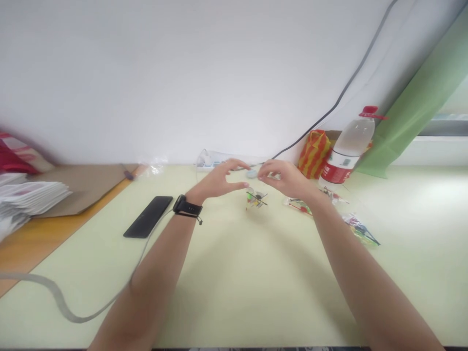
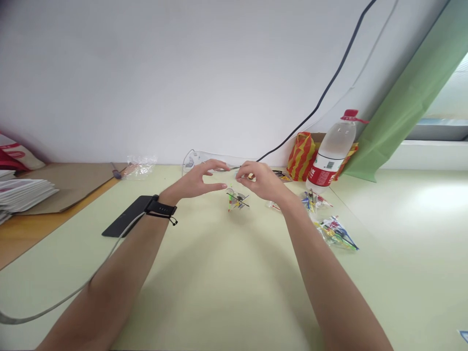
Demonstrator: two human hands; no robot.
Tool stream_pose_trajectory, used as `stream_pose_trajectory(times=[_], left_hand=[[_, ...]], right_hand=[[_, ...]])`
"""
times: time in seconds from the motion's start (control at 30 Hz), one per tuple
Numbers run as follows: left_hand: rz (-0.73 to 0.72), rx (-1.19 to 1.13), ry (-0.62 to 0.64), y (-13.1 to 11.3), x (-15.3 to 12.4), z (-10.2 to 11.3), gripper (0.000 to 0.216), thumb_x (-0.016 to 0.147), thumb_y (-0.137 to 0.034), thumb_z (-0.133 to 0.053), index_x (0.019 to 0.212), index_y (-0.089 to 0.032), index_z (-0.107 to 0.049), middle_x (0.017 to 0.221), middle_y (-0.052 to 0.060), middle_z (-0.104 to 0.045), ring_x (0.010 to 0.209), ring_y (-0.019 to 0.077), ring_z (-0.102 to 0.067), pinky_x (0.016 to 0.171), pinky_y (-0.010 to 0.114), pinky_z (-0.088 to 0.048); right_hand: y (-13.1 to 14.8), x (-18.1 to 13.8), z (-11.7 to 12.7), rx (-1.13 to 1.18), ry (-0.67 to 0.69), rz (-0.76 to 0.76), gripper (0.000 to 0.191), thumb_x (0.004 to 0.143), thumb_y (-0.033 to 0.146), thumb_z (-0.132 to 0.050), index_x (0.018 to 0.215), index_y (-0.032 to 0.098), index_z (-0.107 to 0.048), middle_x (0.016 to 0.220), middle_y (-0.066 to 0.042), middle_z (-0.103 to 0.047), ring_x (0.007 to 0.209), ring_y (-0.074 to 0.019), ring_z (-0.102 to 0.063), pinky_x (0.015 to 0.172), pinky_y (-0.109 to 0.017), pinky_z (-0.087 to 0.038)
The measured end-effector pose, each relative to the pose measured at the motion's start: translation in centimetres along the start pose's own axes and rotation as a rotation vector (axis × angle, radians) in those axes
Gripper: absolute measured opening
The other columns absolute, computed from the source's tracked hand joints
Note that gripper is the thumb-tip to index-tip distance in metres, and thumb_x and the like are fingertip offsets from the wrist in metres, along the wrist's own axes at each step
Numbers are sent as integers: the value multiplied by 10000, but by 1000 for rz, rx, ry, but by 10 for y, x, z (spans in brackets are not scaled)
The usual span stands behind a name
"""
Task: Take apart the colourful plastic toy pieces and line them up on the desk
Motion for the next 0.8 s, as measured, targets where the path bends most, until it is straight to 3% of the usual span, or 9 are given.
stream_pose_trajectory(times=[0.13,0.27,0.43,0.6,0.8], left_hand=[[66,13,80,12,1,-4,312,844,-485,-738,1049,-251,-760,1151,61,-740,1040,238,-685,939,362,-529],[44,12,12,10,4,-3,251,894,-444,-686,898,-212,-780,963,60,-780,903,208,-711,875,345,-542],[0,72,-198,0,5,9,260,889,-427,-695,913,-192,-802,927,63,-793,873,205,-712,848,334,-537],[55,78,-60,3,5,9,236,849,-426,-740,840,-201,-810,876,53,-793,839,211,-708,800,328,-535],[20,70,-21,3,3,4,269,810,-402,-796,1023,-237,-799,981,42,-781,890,198,-700,804,309,-525]], right_hand=[[-4,-4,0,-15,68,-75,109,905,268,-640,882,220,-735,949,-45,-755,868,-200,-682,766,-320,-519],[-4,-5,0,-20,134,-111,88,886,284,-674,858,228,-735,901,-31,-765,841,-204,-688,751,-325,-532],[-3,-2,8,-70,-78,-55,125,905,227,-614,873,216,-735,919,-43,-770,852,-211,-690,789,-346,-533],[-10,-6,3,-87,147,-103,121,880,215,-643,837,239,-754,906,-29,-780,865,-229,-704,759,-341,-531],[-8,-6,8,-158,106,-70,136,873,185,-635,847,226,-763,963,-51,-733,894,-217,-667,769,-333,-505]])
Point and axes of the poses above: each hand's wrist, its own x-axis towards the middle knuckle, its own z-axis out of the back of the hand, y = z × x, the point moved 3 cm from there along x, towards the middle knuckle
